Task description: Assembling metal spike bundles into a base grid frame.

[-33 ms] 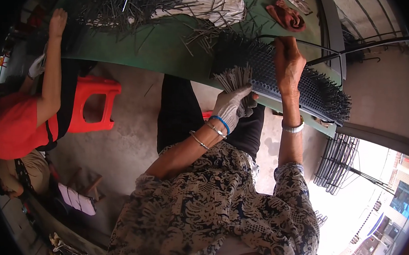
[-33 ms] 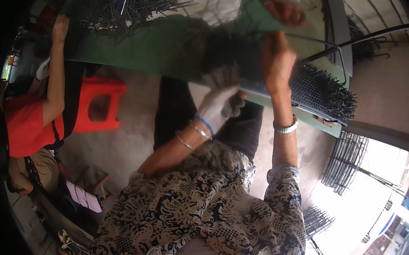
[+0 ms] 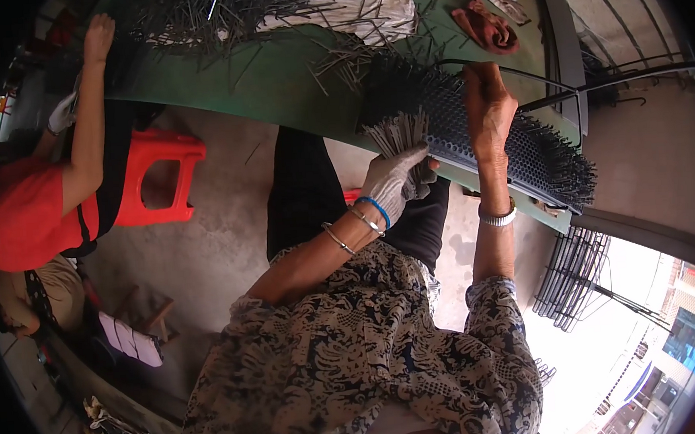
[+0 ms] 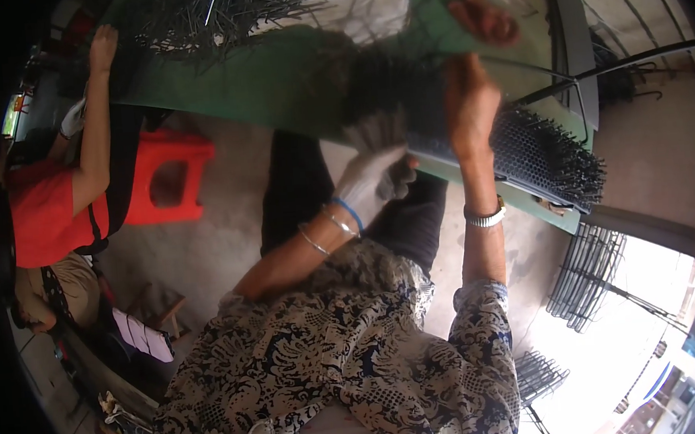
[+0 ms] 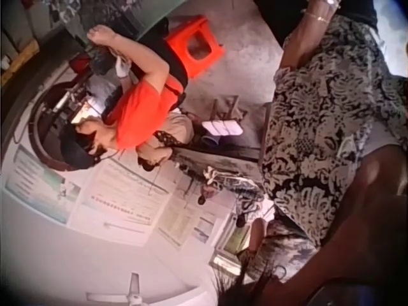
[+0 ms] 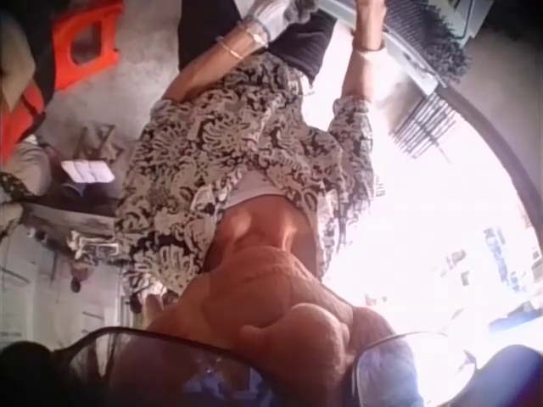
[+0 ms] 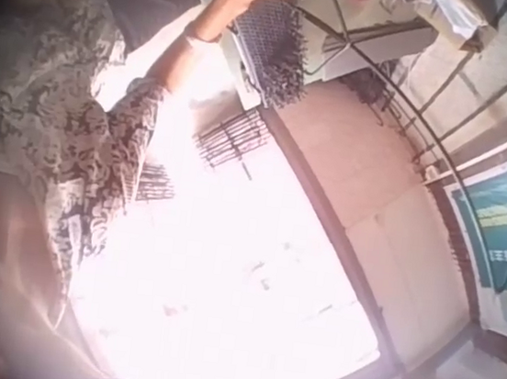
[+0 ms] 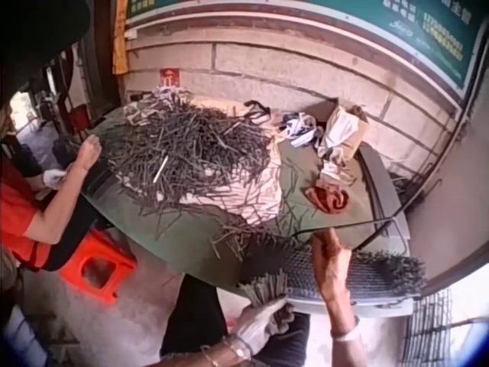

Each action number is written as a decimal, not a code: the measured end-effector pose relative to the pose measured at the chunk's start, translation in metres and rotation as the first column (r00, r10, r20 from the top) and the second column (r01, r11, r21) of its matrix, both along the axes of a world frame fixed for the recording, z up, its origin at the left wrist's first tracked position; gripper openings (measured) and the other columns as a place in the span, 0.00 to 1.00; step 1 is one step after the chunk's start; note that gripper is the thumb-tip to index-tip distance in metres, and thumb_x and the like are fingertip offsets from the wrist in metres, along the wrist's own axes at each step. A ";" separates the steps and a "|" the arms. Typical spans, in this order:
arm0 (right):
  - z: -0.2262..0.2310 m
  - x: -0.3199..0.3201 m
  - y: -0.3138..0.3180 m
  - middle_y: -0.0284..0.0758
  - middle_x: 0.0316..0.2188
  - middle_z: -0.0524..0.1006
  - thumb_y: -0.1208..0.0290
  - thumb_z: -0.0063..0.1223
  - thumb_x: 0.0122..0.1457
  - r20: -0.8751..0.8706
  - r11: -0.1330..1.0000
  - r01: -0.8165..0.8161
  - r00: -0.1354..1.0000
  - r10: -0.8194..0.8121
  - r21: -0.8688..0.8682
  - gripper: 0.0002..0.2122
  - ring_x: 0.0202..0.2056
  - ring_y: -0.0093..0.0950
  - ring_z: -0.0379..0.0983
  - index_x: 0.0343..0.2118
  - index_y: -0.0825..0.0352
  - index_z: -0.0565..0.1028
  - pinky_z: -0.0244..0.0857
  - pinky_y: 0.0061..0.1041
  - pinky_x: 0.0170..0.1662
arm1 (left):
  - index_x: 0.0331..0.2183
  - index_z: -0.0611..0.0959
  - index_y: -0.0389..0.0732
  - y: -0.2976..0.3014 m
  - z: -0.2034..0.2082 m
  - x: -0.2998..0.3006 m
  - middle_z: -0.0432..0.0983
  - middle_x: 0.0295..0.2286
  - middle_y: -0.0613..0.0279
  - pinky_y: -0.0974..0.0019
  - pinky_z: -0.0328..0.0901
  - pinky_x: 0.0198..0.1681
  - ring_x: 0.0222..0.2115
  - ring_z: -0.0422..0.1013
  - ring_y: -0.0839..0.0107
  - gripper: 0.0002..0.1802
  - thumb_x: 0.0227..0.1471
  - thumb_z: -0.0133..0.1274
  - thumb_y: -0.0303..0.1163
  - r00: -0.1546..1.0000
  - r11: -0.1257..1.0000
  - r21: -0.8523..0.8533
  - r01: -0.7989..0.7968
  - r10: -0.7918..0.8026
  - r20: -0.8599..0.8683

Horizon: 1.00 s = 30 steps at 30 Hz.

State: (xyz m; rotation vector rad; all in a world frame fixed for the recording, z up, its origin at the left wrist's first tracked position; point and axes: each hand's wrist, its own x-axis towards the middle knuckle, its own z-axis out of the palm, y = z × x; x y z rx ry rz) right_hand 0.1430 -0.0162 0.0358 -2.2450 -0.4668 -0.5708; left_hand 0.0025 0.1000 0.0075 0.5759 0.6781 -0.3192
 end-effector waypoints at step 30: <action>0.001 -0.010 -0.011 0.33 0.25 0.79 0.74 0.51 0.61 0.138 0.998 0.063 0.988 -0.066 0.030 0.03 0.21 0.17 0.70 0.36 0.67 0.74 0.65 0.20 0.26 | 0.33 0.83 0.43 -0.004 -0.001 0.003 0.80 0.25 0.64 0.71 0.69 0.20 0.22 0.76 0.74 0.08 0.53 0.60 0.37 0.998 0.999 -0.025 0.035 -0.033 0.048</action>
